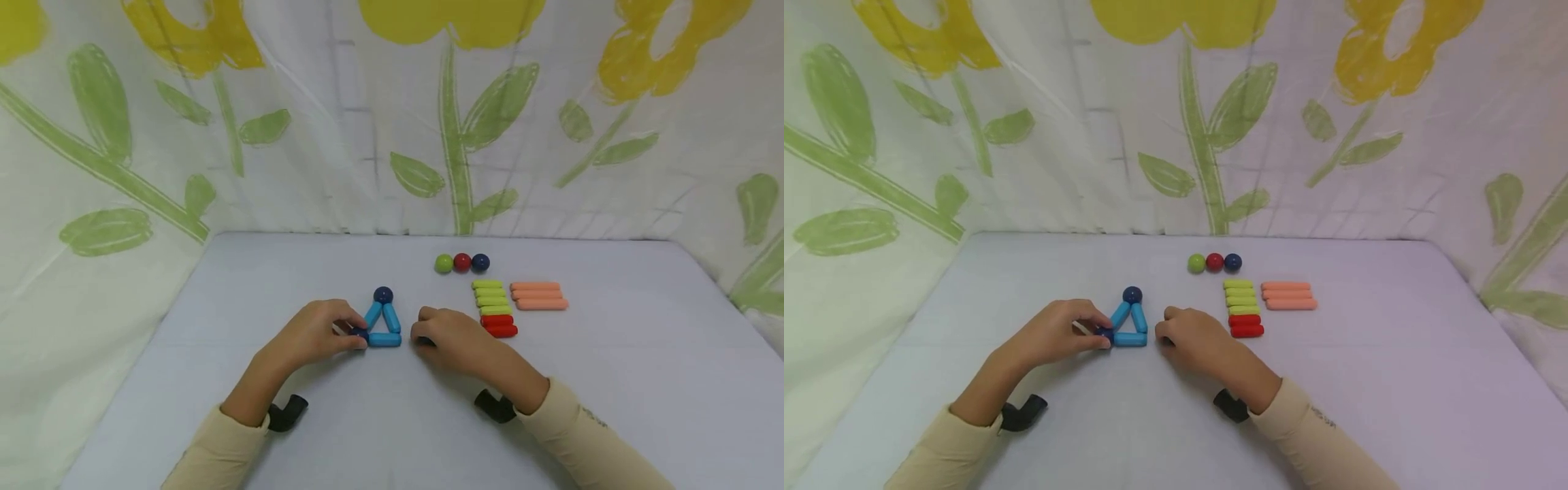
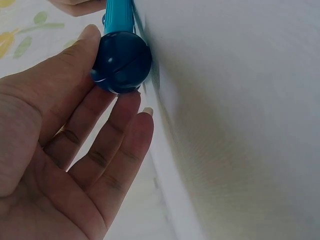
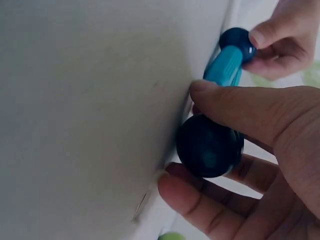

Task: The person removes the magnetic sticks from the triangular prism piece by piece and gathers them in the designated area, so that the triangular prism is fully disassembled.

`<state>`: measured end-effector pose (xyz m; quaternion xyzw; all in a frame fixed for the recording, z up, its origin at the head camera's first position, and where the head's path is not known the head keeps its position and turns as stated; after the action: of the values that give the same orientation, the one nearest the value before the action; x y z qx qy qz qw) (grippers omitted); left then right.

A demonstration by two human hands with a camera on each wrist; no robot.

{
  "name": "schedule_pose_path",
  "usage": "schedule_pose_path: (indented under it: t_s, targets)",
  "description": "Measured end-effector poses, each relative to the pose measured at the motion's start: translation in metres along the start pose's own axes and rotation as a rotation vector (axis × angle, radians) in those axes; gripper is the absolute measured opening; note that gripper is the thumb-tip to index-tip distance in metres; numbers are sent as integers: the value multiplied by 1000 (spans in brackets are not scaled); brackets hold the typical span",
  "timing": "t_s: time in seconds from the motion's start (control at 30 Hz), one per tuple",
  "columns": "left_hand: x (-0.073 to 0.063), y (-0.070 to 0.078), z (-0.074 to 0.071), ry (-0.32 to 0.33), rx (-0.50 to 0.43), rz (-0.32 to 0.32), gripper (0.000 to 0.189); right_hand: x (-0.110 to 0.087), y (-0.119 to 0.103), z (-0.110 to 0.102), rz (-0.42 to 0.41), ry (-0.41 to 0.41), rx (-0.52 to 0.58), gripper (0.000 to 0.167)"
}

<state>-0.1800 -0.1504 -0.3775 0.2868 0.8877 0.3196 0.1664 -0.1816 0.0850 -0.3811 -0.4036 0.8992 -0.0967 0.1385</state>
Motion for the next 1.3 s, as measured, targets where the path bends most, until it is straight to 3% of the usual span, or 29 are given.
schedule_pose_path:
  t_s: [0.2,0.37,0.7,1.0,1.2,1.3]
  targets:
    - [-1,0,-1,-5,-9,6,24,-10,9,-2,-24,-17,92,20]
    - [-1,0,-1,-9,-11,19,23,-14,14,-3,15,-49,178,30]
    - [-1,0,-1,-3,0,10,23,-17,30,-15,86,-41,205,31]
    - [-1,-1,0,-5,-10,14,23,-32,72,-46,37,74,222,32]
    - [-1,-2,0,-9,-13,26,24,-41,112,-64,194,139,333,37]
    - [-1,-3,0,-10,-15,25,24,-45,130,-67,286,169,328,37]
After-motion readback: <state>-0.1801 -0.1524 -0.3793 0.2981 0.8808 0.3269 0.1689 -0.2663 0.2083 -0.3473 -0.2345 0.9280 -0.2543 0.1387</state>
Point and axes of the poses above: each hand's wrist, its own x-axis towards the middle knuckle, its own z-axis out of the palm, y = z × x, the point moved 3 cm from there along x, towards the middle knuckle, and after that the axes turned 12 degrees about -y, right-handed, at the moved point
